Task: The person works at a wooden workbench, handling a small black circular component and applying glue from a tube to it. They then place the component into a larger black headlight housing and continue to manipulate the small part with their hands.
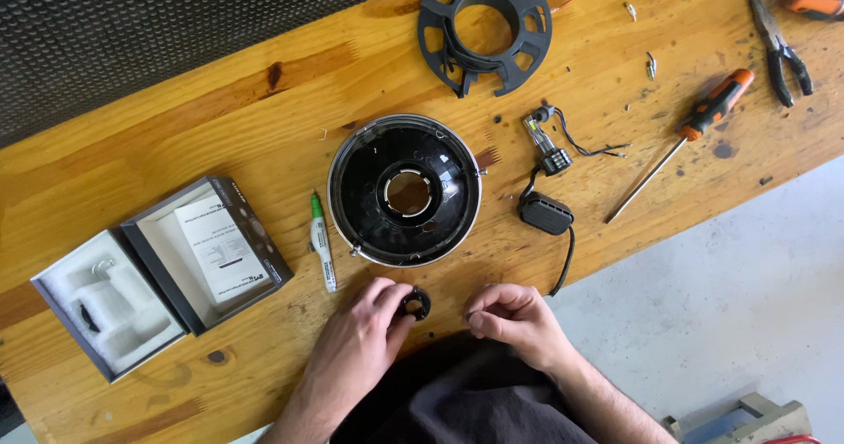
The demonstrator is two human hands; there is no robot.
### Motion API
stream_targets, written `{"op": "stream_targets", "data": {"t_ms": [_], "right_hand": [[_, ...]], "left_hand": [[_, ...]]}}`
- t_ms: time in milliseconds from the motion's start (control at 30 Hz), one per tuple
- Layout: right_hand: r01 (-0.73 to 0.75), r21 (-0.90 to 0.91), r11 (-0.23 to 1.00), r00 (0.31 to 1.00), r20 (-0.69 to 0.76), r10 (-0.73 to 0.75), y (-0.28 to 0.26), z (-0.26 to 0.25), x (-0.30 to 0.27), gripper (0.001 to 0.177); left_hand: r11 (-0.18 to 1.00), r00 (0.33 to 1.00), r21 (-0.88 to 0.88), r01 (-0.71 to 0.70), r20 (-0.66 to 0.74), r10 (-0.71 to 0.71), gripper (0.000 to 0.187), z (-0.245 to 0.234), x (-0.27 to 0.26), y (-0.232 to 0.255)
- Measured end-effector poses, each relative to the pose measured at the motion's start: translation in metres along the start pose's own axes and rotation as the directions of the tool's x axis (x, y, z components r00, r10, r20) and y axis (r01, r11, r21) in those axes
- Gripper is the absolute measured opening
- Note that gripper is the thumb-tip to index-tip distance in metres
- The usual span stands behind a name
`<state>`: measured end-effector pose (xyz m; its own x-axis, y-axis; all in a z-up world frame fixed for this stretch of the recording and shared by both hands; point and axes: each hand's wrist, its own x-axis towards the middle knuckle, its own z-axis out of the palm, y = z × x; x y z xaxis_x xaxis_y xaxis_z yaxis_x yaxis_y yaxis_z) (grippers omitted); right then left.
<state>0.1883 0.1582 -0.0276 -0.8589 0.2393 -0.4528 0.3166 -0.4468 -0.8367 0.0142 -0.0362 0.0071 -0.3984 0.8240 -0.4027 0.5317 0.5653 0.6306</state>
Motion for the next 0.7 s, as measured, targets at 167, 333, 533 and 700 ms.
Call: {"op": "stream_targets", "data": {"t_ms": [167,333,533,700], "right_hand": [[0.028,-0.047,0.999,1.0,-0.002,-0.029,-0.006,0.006,-0.001,0.019],[0.171,-0.319,0.932,0.985,0.061,-0.16,-0.03,0.02,-0.002,0.029],[0.24,-0.476,0.846,0.97,0.155,-0.187,-0.039,0.024,-0.001,0.016],[0.171,-0.415,0.894,0.977,0.186,-0.101,-0.032,0.016,-0.001,0.016]], "left_hand": [[0.998,0.998,-0.042,0.038,-0.056,-0.04,0.041,-0.001,-0.001,0.006],[0.98,0.967,-0.095,-0.173,-0.205,0.151,0.027,-0.004,-0.002,0.018],[0.843,0.784,-0.016,-0.538,-0.377,0.494,0.021,-0.013,-0.002,0.032],[0.819,0.784,-0.067,-0.57,-0.343,0.517,0.017,-0.008,-0.002,0.029]]}}
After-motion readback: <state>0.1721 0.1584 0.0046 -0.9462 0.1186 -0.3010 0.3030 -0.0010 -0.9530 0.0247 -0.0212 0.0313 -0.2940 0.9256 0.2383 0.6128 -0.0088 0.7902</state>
